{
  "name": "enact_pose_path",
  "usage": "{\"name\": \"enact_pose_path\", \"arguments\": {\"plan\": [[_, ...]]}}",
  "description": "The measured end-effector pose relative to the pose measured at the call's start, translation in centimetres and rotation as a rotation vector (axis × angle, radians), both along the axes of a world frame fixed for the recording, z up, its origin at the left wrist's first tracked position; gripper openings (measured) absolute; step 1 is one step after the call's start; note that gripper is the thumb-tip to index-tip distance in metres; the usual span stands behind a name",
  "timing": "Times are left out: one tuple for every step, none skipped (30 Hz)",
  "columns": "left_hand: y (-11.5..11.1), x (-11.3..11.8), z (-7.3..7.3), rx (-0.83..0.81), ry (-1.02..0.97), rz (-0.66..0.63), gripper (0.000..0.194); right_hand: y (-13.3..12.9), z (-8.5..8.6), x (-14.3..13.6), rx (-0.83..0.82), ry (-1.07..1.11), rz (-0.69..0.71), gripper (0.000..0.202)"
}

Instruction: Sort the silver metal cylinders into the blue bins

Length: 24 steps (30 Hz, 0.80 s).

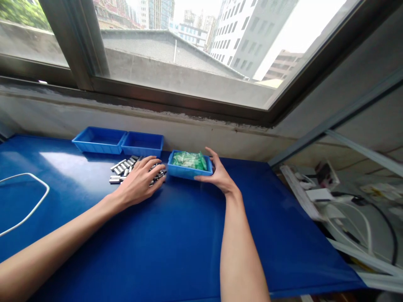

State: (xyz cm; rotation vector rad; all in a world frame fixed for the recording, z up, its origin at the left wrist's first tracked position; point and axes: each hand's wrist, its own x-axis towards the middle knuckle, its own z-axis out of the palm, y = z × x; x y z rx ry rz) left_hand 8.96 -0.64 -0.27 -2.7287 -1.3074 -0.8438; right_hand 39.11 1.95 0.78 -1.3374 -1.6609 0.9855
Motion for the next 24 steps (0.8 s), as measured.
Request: {"name": "enact_pose_path", "arguments": {"plan": [[-0.1,0.0,0.1,-0.011,-0.025,-0.005,0.034,-0.3,0.4,0.1,-0.019,0.011,0.018,0.122],[-0.2,0.1,0.3,-0.022,-0.049,-0.010,0.035,-0.6,0.7,0.1,-0.032,0.025,0.036,0.123],[-0.3,0.1,0.4,-0.035,-0.068,-0.012,0.037,-0.9,1.2,0.0,-0.034,0.040,0.049,0.123],[-0.4,0.1,0.5,-0.049,-0.082,-0.013,0.040,-1.1,1.6,-0.2,-0.027,0.056,0.060,0.124],[-0.5,0.0,0.6,-0.064,-0.091,-0.008,0.046,-1.2,2.2,-0.6,-0.012,0.072,0.073,0.124],[-0.5,-0.1,0.7,-0.079,-0.100,0.003,0.054,-1.3,2.7,-1.0,0.010,0.086,0.087,0.124],[-0.6,-0.2,0.7,-0.091,-0.111,0.024,0.063,-1.4,3.3,-1.5,0.035,0.096,0.105,0.125],[-0.7,-0.4,0.6,-0.102,-0.125,0.049,0.073,-1.5,3.9,-2.2,0.059,0.102,0.126,0.127],[-0.7,-0.7,0.5,-0.109,-0.143,0.074,0.084,-1.6,4.5,-2.9,0.075,0.101,0.147,0.127],[-0.8,-0.9,0.4,-0.112,-0.163,0.094,0.095,-1.7,5.1,-3.7,0.083,0.095,0.169,0.126],[-0.9,-1.2,0.3,-0.111,-0.185,0.108,0.105,-1.8,5.6,-4.5,0.091,0.083,0.193,0.125],[-1.0,-1.5,0.2,-0.104,-0.206,0.117,0.115,-1.9,6.1,-5.5,0.105,0.066,0.217,0.123],[-1.1,-1.8,0.1,-0.091,-0.226,0.124,0.123,-2.0,6.5,-6.5,0.122,0.049,0.242,0.121],[-1.2,-2.1,0.0,-0.075,-0.246,0.130,0.129,-2.0,7.0,-7.4,0.142,0.030,0.273,0.119],[-1.3,-2.4,0.0,-0.056,-0.266,0.137,0.133,-2.0,7.4,-8.4,0.166,0.012,0.306,0.116],[-1.4,-2.7,-0.1,-0.036,-0.288,0.145,0.135,-2.0,7.8,-9.4,0.197,-0.005,0.337,0.113],[-1.5,-3.0,-0.1,-0.018,-0.311,0.153,0.135,-1.8,8.2,-10.4,0.234,-0.024,0.367,0.111],[-1.6,-3.3,-0.2,-0.001,-0.334,0.163,0.134,-1.7,8.6,-11.3,0.270,-0.040,0.397,0.110],[-1.6,-3.7,-0.2,0.020,-0.353,0.174,0.132,-1.4,9.0,-12.1,0.300,-0.056,0.426,0.109],[-1.6,-4.0,-0.2,0.044,-0.363,0.190,0.129,-1.2,9.4,-12.9,0.327,-0.071,0.453,0.108],[-1.7,-4.4,-0.2,0.072,-0.366,0.211,0.126,-0.8,9.7,-13.7,0.355,-0.084,0.477,0.107],[-1.6,-4.7,-0.2,0.097,-0.363,0.237,0.124,-0.5,10.0,-14.3,0.381,-0.097,0.500,0.106],[-1.6,-5.0,-0.2,0.115,-0.356,0.261,0.121,-0.2,10.3,-14.9,0.404,-0.107,0.520,0.105],[-1.6,-5.2,-0.2,0.120,-0.347,0.279,0.119,0.1,10.4,-15.3,0.426,-0.115,0.537,0.104]]}}
